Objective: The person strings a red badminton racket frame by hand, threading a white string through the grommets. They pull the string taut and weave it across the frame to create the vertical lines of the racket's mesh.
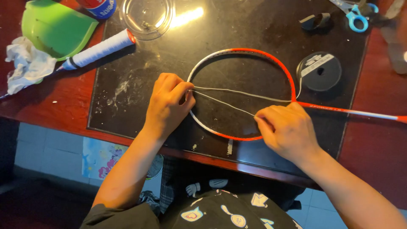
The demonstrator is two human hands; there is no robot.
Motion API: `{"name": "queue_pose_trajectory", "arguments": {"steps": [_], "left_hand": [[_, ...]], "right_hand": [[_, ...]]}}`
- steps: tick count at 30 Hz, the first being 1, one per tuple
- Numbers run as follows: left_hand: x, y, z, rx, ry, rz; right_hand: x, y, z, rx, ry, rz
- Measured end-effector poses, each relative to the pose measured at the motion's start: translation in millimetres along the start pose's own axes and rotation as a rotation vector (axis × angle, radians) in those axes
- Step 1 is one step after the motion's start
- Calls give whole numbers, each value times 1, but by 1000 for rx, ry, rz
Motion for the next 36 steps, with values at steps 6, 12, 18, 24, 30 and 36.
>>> {"name": "queue_pose_trajectory", "arguments": {"steps": [6,12,18,24,30,36], "left_hand": [[2,0,-2,41,3,-63],[-17,0,-14,64,43,-139],[-103,56,-44,262,366,178],[-108,119,-42,455,360,251],[-103,119,-43,329,229,452],[-102,121,-44,342,294,388]], "right_hand": [[-19,-26,12,-52,17,67],[-42,-34,22,-111,-4,-14],[-50,-33,20,-122,-6,-86],[-61,-35,28,-124,15,-144],[-84,-54,32,-106,37,-99],[-91,-48,36,-141,110,-27]]}}
Point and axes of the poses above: each hand's wrist, its own z-axis away from the middle knuckle, its own y-axis out of the palm, x = y × z, the point moved 4 cm from there along -z, towards the middle knuckle, and after that the axes turned 1 degree about z, right-handed, at the moved point
